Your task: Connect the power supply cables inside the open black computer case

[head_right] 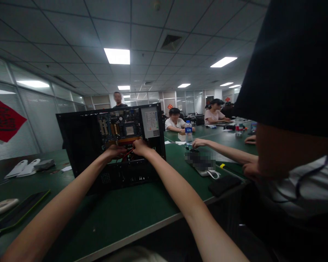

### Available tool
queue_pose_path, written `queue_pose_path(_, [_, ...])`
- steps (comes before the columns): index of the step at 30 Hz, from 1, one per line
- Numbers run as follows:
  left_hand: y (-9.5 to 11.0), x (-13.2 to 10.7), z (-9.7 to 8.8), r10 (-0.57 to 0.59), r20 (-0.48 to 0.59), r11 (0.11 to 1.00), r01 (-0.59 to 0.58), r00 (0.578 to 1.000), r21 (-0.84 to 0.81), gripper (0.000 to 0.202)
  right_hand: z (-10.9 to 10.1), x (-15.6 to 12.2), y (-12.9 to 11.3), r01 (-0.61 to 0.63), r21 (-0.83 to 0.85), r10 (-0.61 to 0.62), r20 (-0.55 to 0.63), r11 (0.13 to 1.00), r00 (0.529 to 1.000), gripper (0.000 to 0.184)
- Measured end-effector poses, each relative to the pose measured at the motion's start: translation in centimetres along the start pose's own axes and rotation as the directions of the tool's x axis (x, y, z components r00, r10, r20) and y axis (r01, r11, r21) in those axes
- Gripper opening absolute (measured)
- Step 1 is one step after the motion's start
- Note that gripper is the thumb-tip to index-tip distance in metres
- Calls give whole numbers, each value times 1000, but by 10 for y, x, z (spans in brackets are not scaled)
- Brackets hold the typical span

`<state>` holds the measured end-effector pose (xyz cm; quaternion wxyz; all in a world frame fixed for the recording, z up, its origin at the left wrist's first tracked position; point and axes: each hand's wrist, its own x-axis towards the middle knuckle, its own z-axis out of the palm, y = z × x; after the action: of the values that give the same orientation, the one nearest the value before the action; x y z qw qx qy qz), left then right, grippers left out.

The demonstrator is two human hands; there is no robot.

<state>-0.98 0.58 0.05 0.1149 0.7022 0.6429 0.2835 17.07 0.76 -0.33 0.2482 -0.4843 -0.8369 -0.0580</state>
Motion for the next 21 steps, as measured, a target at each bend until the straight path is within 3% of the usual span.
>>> queue_pose_path(5, [9, 8, 8, 30, -56, 984, -19, 998, 180, 9, -2, -2, -1, 11, 1, -11, 12, 1000, 1000, 20])
queue_pose_path(8, [14, 8, 10, 48, -71, 970, -30, 996, 240, 13, 0, -1, 1, 10, 8, -10, 6, 1000, 1000, 21])
queue_pose_path(21, [20, -1, 7, 90, -71, 949, -64, 993, 310, 20, 4, 2, 3, -10, 18, 10, -17, 1000, 1000, 23])
